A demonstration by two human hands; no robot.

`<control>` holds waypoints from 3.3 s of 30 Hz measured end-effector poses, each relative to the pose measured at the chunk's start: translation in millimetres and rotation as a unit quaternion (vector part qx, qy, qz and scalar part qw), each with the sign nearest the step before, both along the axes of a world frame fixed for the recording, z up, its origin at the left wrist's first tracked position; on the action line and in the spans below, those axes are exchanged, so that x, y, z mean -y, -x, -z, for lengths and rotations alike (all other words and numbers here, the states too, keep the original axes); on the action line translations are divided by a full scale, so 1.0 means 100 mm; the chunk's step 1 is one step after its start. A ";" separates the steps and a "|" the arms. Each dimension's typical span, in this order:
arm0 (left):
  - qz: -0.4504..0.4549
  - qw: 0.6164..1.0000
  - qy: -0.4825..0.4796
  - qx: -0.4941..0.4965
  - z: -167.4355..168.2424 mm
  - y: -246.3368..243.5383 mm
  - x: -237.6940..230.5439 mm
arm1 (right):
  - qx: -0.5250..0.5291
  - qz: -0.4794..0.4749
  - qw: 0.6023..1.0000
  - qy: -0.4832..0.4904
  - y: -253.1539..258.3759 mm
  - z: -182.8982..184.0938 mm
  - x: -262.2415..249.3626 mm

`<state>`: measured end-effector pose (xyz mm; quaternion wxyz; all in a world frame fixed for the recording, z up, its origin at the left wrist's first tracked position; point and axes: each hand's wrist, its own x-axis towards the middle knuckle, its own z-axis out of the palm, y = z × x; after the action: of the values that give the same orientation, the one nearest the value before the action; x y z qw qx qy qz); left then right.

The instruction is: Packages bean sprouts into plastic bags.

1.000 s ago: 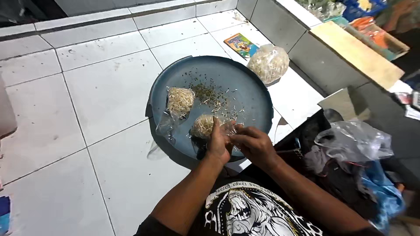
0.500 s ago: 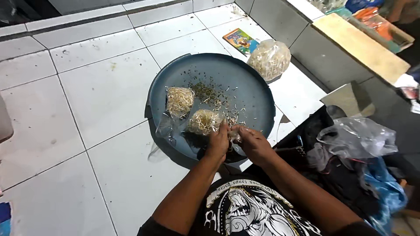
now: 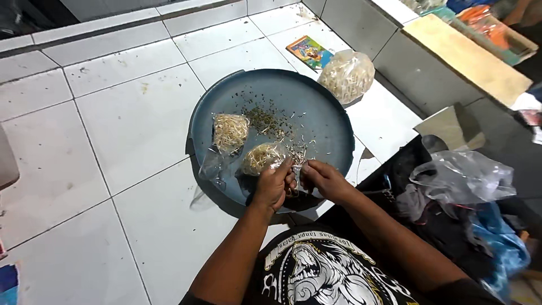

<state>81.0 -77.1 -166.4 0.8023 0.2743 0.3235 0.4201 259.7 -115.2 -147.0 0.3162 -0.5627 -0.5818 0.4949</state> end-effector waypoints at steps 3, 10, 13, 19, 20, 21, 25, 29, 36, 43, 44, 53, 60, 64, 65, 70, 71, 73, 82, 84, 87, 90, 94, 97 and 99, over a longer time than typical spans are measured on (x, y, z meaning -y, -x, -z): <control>0.047 0.997 -0.056 -0.028 -0.09 0.08 -0.07 | -0.219 0.125 0.963 0.094 0.08 -0.06 0.03; 0.196 0.760 -0.376 -0.492 -0.78 0.47 -0.44 | -0.018 0.119 0.967 -0.226 0.25 -0.34 -0.18; 0.162 0.546 -0.468 -0.676 -1.05 0.43 -0.48 | 0.109 0.073 0.921 -0.367 0.38 -0.34 -0.42; 0.014 0.456 -0.587 -0.669 -0.84 0.43 -0.43 | 0.128 0.072 0.946 -0.289 0.54 -0.46 -0.67; 0.016 0.463 -0.606 -0.647 -0.78 0.47 -0.44 | 0.124 0.070 0.957 -0.254 0.55 -0.46 -0.69; 0.020 0.473 -0.616 -0.629 -0.72 0.51 -0.45 | 0.120 0.073 0.963 -0.228 0.57 -0.45 -0.70; 0.041 0.553 -0.587 -0.590 -0.55 0.60 -0.43 | 0.121 0.098 0.969 -0.192 0.69 -0.37 -0.70; 0.087 0.679 -0.480 -0.549 -0.50 0.71 -0.49 | 0.132 0.013 0.957 -0.258 0.67 -0.25 -0.62; 0.042 0.778 -0.376 -0.501 -0.39 0.65 -0.45 | 0.144 0.042 0.959 -0.242 0.66 -0.16 -0.60; -0.087 0.816 -0.295 -0.490 -0.35 0.39 -0.32 | -0.038 0.055 0.975 -0.213 0.59 -0.02 -0.75; -0.094 0.802 -0.318 -0.496 -0.35 0.38 -0.32 | -0.075 0.045 0.978 -0.190 0.57 -0.02 -0.77; 0.022 0.597 -0.502 -0.625 -0.38 0.54 -0.44 | -0.090 -0.005 0.987 -0.131 0.48 -0.04 -0.92; 0.114 0.598 -0.515 -0.604 -0.51 0.62 -0.64 | -0.050 -0.022 0.982 -0.179 0.54 -0.02 -0.89; 0.074 0.743 -0.415 -0.521 -0.46 0.61 -0.63 | 0.011 -0.012 0.969 -0.247 0.50 0.10 -0.87; 0.063 0.777 -0.372 -0.504 -0.45 0.61 -0.62 | 0.023 -0.006 0.966 -0.257 0.50 0.12 -0.87; -0.014 0.859 -0.257 -0.443 -0.44 0.55 -0.58 | 0.082 0.014 0.951 -0.298 0.54 0.25 -0.85; -0.016 0.828 -0.293 -0.477 -0.46 0.55 -0.58 | 0.093 0.006 0.949 -0.301 0.55 0.24 -0.84; 0.007 0.743 -0.385 -0.548 -0.51 0.57 -0.62 | 0.111 -0.017 0.943 -0.313 0.57 0.22 -0.85; -0.041 0.804 -0.343 -0.485 -0.48 0.59 -0.68 | 0.101 0.034 0.915 -0.390 0.77 0.43 -0.88; -0.063 0.909 -0.223 -0.345 -0.48 0.52 -0.59 | 0.092 0.041 0.916 -0.388 0.78 0.45 -0.85; -0.120 0.964 -0.114 -0.210 -0.56 0.36 -0.50 | 0.085 0.054 0.918 -0.383 0.78 0.50 -0.81; -0.153 0.968 -0.105 -0.170 -0.57 0.30 -0.52 | 0.095 0.053 0.922 -0.373 0.73 0.46 -0.83; -0.178 0.966 -0.114 -0.146 -0.59 0.26 -0.44 | 0.076 0.054 0.926 -0.365 0.73 0.44 -0.81; -0.161 0.924 -0.226 -0.263 -0.58 0.35 -0.48 | 0.000 0.057 0.929 -0.367 0.70 0.36 -0.90; -0.183 0.814 -0.367 -0.411 -0.57 0.44 -0.46 | -0.063 0.068 0.938 -0.334 0.63 0.19 -0.94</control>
<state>37.3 -30.6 -109.3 0.3430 0.6307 0.4891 0.4954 196.4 -21.5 -165.7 0.5549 -0.4308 -0.6528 0.2836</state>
